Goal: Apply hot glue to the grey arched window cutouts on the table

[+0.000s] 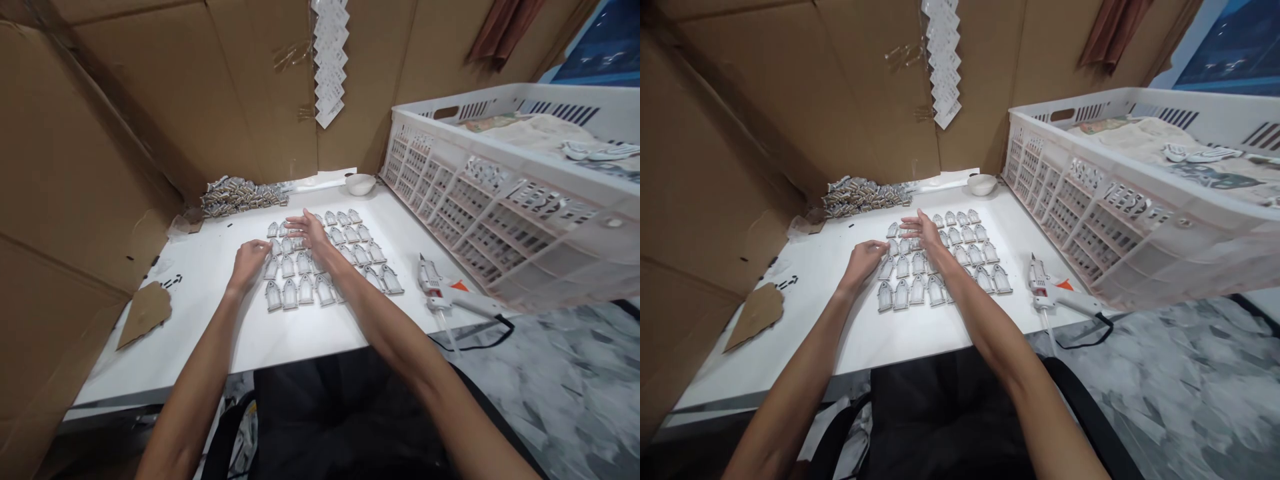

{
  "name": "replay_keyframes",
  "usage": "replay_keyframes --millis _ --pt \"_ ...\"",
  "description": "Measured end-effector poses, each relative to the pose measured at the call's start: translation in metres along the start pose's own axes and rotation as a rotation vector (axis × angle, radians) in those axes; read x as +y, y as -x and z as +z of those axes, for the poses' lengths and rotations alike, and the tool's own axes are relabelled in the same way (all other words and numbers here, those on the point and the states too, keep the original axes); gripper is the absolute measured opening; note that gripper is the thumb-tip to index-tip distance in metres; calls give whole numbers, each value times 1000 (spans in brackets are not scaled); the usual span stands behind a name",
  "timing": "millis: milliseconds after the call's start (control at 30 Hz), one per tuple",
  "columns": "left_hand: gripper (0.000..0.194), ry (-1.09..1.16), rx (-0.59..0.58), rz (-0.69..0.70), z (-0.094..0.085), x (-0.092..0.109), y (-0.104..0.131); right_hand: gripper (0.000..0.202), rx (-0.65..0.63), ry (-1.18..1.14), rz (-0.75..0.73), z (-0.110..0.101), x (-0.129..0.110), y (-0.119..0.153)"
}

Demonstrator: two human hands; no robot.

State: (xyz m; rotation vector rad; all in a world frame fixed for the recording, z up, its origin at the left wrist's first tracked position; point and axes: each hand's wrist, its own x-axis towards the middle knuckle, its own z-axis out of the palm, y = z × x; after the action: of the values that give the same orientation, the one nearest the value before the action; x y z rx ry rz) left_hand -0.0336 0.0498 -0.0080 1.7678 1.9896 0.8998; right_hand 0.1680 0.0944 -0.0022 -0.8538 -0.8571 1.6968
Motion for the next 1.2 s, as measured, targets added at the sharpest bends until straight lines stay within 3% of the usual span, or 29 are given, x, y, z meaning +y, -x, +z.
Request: replay_keyframes --millis 233,400,533,833,1000,1200 --pt "30 -84 15 10 -1 5 4 55 21 -278 34 -7 -5 3" --pt "30 -147 27 -7 -2 5 5 27 92 -299 3 -7 -4 1" --pt "31 -182 17 -10 -2 6 7 38 109 -314 -44 -4 -4 2" --pt "57 -151 33 -27 -2 5 4 41 41 -353 -44 -1 -8 9" --pt "62 -146 19 -48 -3 7 5 39 31 -357 -37 -2 -7 7" --pt "64 -154 13 -63 -4 9 6 17 18 -353 -47 -2 -8 8"
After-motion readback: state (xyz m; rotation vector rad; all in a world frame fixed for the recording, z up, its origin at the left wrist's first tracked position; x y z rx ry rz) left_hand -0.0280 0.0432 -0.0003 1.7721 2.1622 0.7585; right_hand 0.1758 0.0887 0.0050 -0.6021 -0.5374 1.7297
